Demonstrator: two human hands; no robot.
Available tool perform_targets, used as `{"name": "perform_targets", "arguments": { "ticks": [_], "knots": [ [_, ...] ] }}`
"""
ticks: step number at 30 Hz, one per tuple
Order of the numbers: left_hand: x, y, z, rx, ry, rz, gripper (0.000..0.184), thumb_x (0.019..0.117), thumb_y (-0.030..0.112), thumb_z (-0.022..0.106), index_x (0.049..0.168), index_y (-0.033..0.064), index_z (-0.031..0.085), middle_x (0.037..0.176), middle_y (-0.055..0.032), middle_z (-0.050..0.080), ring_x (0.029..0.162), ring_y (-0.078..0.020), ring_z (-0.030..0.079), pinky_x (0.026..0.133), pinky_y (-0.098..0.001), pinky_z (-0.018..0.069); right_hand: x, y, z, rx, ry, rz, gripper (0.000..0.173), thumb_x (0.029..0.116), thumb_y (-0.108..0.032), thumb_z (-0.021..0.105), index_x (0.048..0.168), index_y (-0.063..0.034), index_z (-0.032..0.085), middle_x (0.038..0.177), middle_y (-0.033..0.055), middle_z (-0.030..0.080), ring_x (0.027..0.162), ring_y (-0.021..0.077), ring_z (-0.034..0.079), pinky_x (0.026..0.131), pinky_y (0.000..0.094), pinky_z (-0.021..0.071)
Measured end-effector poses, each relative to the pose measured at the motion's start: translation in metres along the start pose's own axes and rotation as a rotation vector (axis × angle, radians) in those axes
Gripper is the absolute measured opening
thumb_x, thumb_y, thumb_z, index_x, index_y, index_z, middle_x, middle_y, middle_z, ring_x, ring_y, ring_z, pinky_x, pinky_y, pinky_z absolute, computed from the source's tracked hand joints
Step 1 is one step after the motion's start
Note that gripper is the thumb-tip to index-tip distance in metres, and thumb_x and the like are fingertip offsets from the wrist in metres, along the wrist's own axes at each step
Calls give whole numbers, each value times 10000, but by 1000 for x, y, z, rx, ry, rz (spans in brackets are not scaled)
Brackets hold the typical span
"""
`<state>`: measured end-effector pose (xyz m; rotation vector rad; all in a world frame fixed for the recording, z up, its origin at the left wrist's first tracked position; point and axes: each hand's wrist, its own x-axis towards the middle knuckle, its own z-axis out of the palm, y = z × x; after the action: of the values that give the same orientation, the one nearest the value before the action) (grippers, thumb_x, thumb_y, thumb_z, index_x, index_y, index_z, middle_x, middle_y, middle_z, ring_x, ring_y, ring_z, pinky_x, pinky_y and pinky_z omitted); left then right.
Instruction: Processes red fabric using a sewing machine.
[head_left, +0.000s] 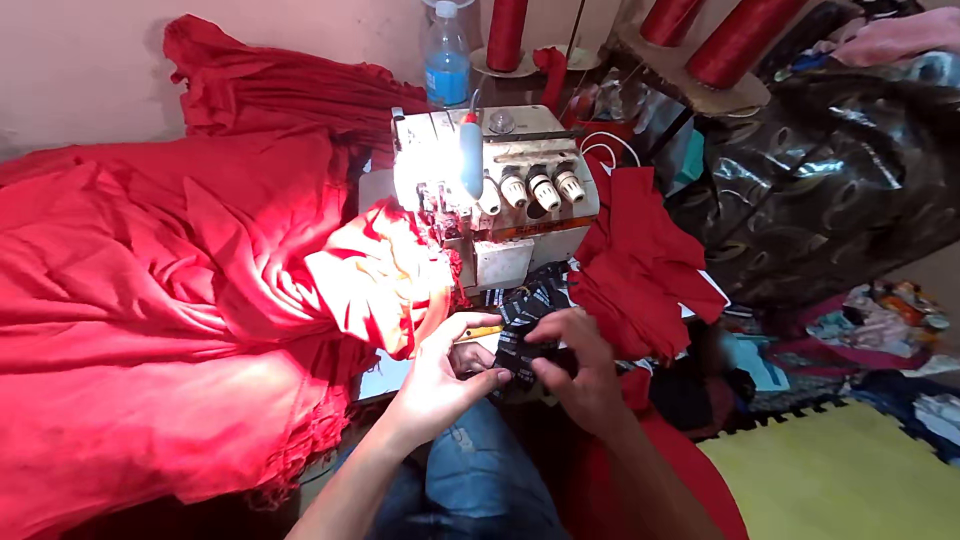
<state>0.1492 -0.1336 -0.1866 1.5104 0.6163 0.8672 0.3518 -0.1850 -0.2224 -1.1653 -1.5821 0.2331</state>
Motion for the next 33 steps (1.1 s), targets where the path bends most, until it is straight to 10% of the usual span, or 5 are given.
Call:
{"name": "perform_targets", "arguments": {
  "ticks": [8, 12, 18, 33],
  "knots": [
    [-20, 5, -2, 164, 203, 152, 565, 807, -29, 749, 1309, -125, 508, 1234, -120, 655, 856, -47, 712, 801, -203, 615, 13, -20, 21, 183, -127, -41, 121, 942, -195, 637, 897, -97, 691, 918, 7, 692, 960, 72, 622, 893, 252, 474],
    [-37, -7, 0, 401, 433, 320, 197, 923, 153, 694, 1004, -25, 665, 989, -39, 698, 927, -17, 665, 849, -182, 567, 8, -27, 30, -87, 71, -243, 97, 994, -244, 606, 971, -168, 662, 964, -10, 642, 979, 105, 585, 928, 270, 435],
    [-42, 3, 4, -85, 362, -161, 223, 1004, 81, 533, 891, 77, 725, 747, 98, 688, 688, 21, 647, 694, -180, 562, -9, -35, 43, -186, 19, -423, 79, 1010, -244, 602, 1005, -181, 650, 992, -6, 622, 1025, 145, 562, 1017, 307, 385],
    [-52, 6, -5, 69, 303, 24, 169, 895, 16, 583, 799, 92, 699, 756, 141, 665, 718, 96, 614, 698, -112, 525, 5, -43, 37, 483, -200, 45, 83, 880, -108, 764, 891, -37, 721, 1026, 34, 733, 981, 22, 670, 843, 160, 553]
  ]
}}
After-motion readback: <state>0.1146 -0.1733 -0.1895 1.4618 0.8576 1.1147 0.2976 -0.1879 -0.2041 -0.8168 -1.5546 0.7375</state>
